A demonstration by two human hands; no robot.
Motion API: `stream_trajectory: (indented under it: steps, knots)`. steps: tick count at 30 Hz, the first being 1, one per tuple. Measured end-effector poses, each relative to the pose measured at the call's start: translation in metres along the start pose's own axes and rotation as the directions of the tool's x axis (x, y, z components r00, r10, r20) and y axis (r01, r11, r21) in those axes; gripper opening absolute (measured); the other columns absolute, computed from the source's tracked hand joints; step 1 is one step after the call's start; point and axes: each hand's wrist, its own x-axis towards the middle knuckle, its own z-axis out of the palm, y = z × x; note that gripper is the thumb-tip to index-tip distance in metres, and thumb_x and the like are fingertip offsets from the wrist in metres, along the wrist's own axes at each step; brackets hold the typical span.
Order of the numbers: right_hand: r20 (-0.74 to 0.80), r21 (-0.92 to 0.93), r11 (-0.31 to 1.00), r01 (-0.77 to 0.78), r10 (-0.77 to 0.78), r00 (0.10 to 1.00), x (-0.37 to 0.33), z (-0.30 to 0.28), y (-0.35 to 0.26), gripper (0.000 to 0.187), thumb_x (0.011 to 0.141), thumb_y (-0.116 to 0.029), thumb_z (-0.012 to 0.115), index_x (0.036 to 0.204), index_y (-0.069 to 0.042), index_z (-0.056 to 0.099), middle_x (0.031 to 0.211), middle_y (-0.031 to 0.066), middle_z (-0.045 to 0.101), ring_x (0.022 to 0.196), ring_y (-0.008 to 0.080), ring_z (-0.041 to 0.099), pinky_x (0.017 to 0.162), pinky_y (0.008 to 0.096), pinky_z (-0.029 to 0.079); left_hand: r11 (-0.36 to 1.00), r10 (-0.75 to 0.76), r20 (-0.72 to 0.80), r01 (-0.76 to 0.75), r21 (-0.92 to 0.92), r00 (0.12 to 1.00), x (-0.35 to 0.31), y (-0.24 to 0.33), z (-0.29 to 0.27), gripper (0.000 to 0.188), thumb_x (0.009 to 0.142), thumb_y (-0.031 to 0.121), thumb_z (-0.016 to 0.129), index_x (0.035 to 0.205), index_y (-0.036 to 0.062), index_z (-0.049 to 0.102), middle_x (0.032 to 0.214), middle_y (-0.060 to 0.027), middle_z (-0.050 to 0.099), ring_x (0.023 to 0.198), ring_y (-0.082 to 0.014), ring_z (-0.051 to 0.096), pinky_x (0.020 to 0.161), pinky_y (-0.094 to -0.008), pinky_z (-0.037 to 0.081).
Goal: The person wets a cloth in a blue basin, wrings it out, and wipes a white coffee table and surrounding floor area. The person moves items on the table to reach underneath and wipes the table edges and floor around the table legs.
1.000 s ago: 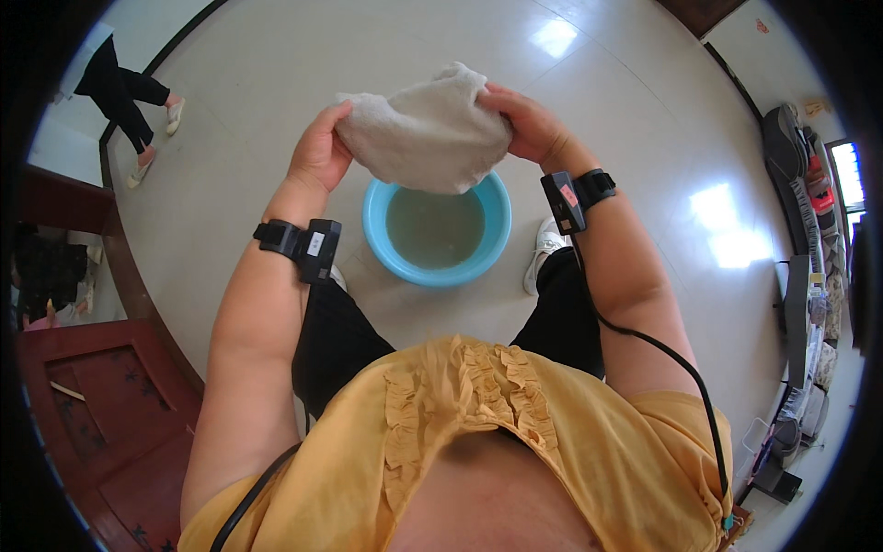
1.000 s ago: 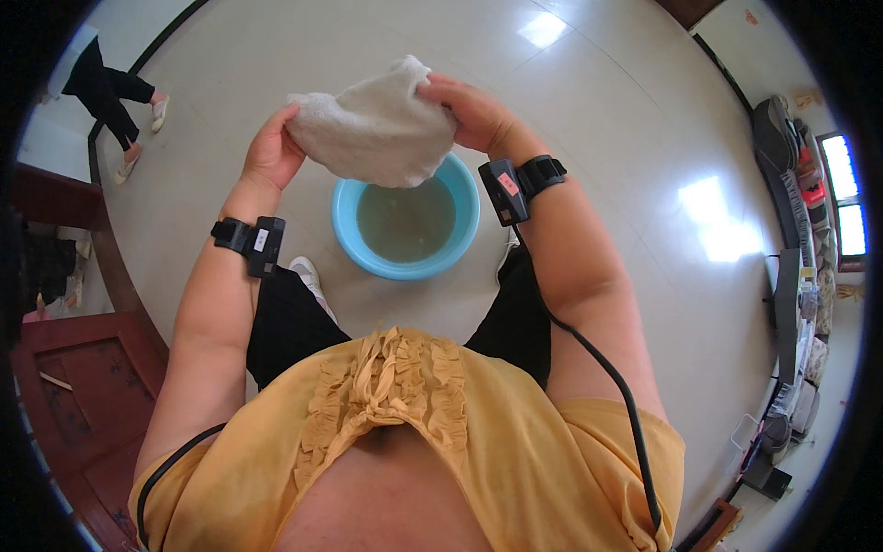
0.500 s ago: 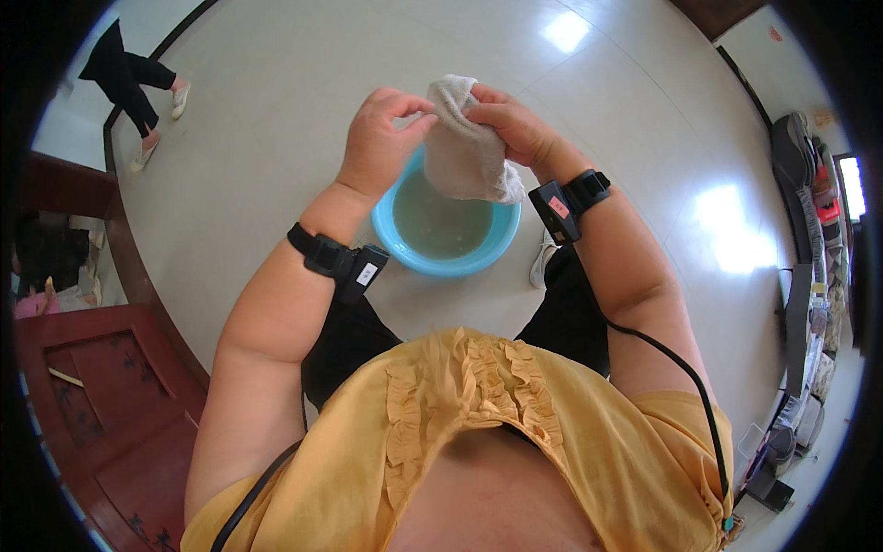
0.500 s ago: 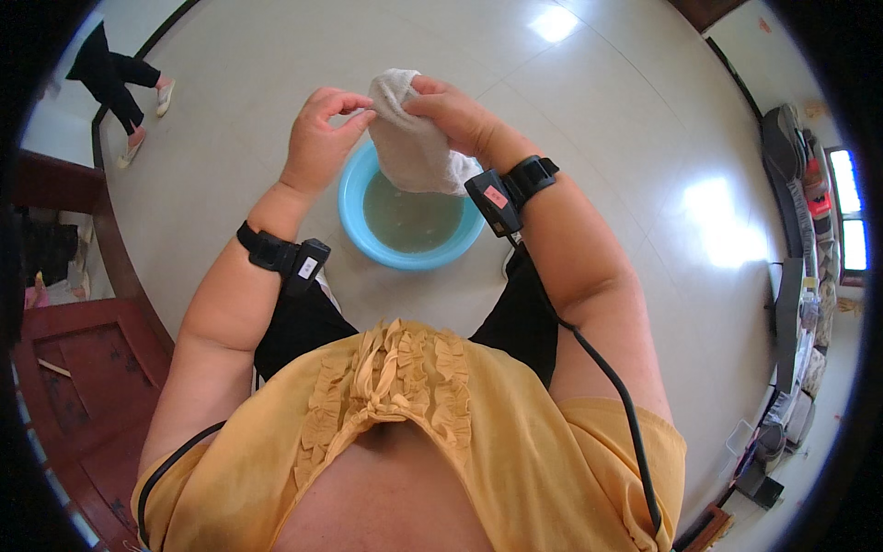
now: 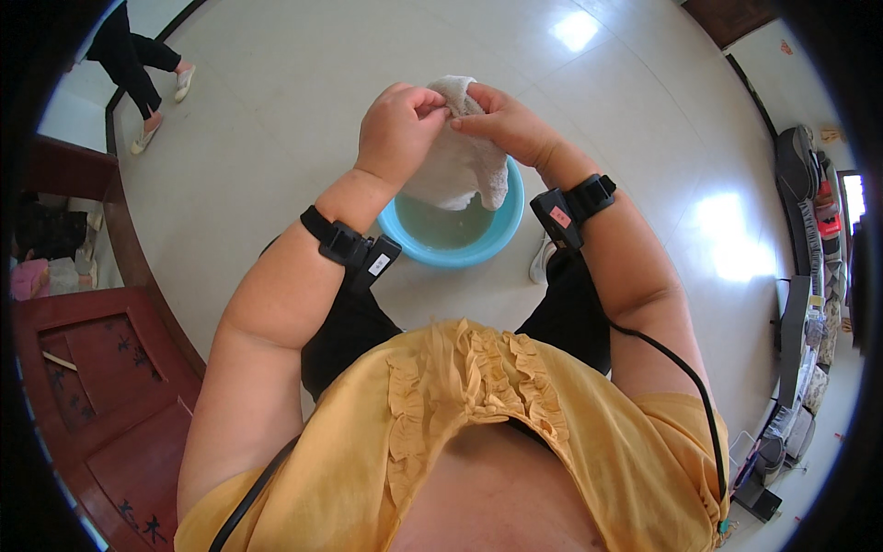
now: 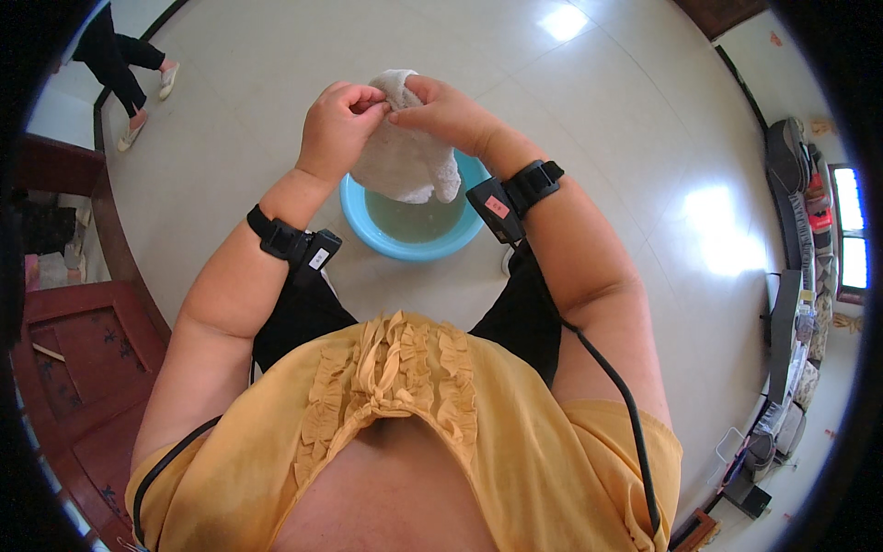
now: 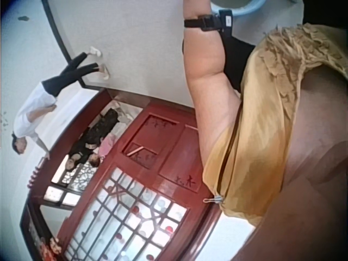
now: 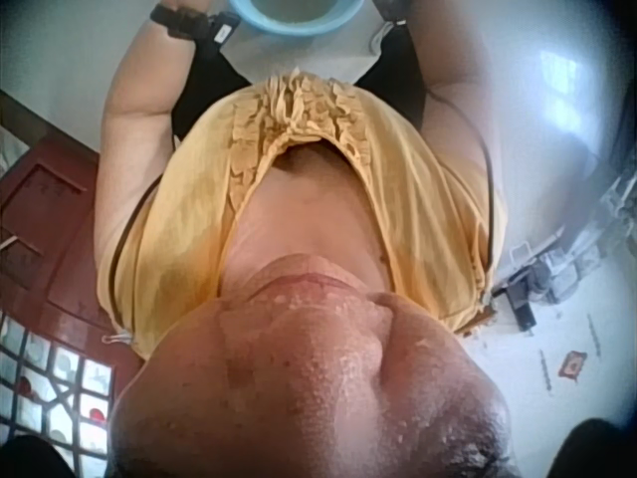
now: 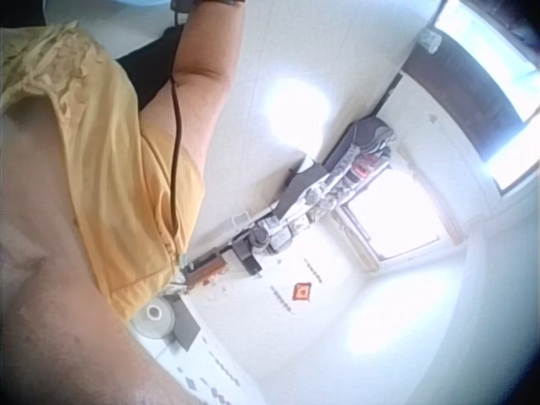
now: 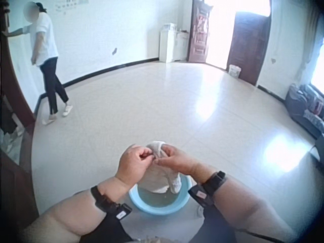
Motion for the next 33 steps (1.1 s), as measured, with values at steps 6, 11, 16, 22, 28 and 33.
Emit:
stream_trajectory:
  steps: [6, 11, 16, 22, 28, 33]
  knots:
    - [-0.087, -0.228, 0.973, -0.045, 0.026, 0.996, 0.003, -0.004, 0.008, 0.039, 0.086, -0.017, 0.067, 0.121, -0.001, 0.063, 0.106, 0.0064, 0.068, 0.098, 0.0153, 0.063, 0.087, 0.0322, 0.052, 0.997, 0.066, -0.018, -0.065, 0.049, 0.998, 0.0, -0.007, 0.001, 0.009, 0.085, 0.016, 0.069, 0.087, 0.0065, 0.071, 0.089, -0.0083, 0.068, 0.084, -0.0261, 0.066, 0.074, -0.0394, 0.054]
    - [-0.219, -0.287, 0.947, -0.146, 0.083, 0.972, 0.006, -0.032, 0.018, 0.039, 0.088, -0.015, 0.067, 0.124, -0.001, 0.062, 0.108, 0.0045, 0.069, 0.098, 0.0134, 0.063, 0.089, 0.0308, 0.052, 0.996, 0.051, -0.034, -0.053, -0.074, 0.998, 0.001, -0.01, 0.0, 0.012, 0.085, 0.015, 0.067, 0.084, 0.0036, 0.067, 0.088, -0.0109, 0.067, 0.083, -0.0283, 0.063, 0.074, -0.04, 0.053]
    - [-0.18, -0.249, 0.969, 0.002, -0.049, 0.982, 0.006, -0.054, 0.023, 0.035, 0.088, -0.017, 0.067, 0.118, -0.001, 0.063, 0.105, 0.0051, 0.069, 0.092, 0.0153, 0.065, 0.085, 0.0332, 0.054, 0.988, 0.124, 0.356, -0.148, 0.04, 0.926, 0.0, -0.036, 0.011, 0.022, 0.092, 0.019, 0.064, 0.089, -0.0019, 0.066, 0.097, -0.0125, 0.065, 0.095, -0.0266, 0.062, 0.087, -0.0361, 0.05]
    - [-0.236, -0.158, 0.983, 0.089, -0.125, 0.964, 0.01, -0.044, 0.024, 0.032, 0.08, -0.007, 0.06, 0.112, -0.004, 0.065, 0.097, 0.004, 0.068, 0.086, 0.016, 0.063, 0.08, 0.0326, 0.054, 0.982, -0.084, 0.72, -0.065, 0.176, 0.688, -0.032, -0.056, 0.017, 0.026, 0.087, 0.019, 0.068, 0.106, 0.0017, 0.071, 0.127, -0.0148, 0.063, 0.117, -0.0329, 0.06, 0.101, -0.0376, 0.048]
    - [-0.251, -0.218, 0.975, 0.047, -0.103, 0.963, 0.004, -0.038, 0.021, 0.028, 0.08, -0.009, 0.061, 0.107, -0.004, 0.066, 0.093, 0.0028, 0.066, 0.084, 0.0155, 0.062, 0.075, 0.0321, 0.053, 0.963, -0.251, 0.769, 0.074, 0.258, 0.587, -0.027, -0.059, 0.011, 0.034, 0.084, 0.02, 0.074, 0.115, 0.0057, 0.071, 0.138, -0.017, 0.06, 0.128, -0.0327, 0.057, 0.108, -0.0379, 0.046]
    - [-0.273, -0.231, 0.972, 0.053, -0.116, 0.955, 0.003, -0.038, 0.019, 0.028, 0.08, -0.011, 0.062, 0.107, -0.004, 0.066, 0.093, 0.0034, 0.066, 0.083, 0.0163, 0.062, 0.076, 0.0328, 0.053, 0.93, -0.367, 0.796, 0.166, 0.328, 0.481, -0.016, -0.055, 0.015, 0.041, 0.083, 0.021, 0.074, 0.12, 0.0041, 0.07, 0.117, -0.0168, 0.07, 0.109, -0.0289, 0.065, 0.094, -0.0373, 0.05]
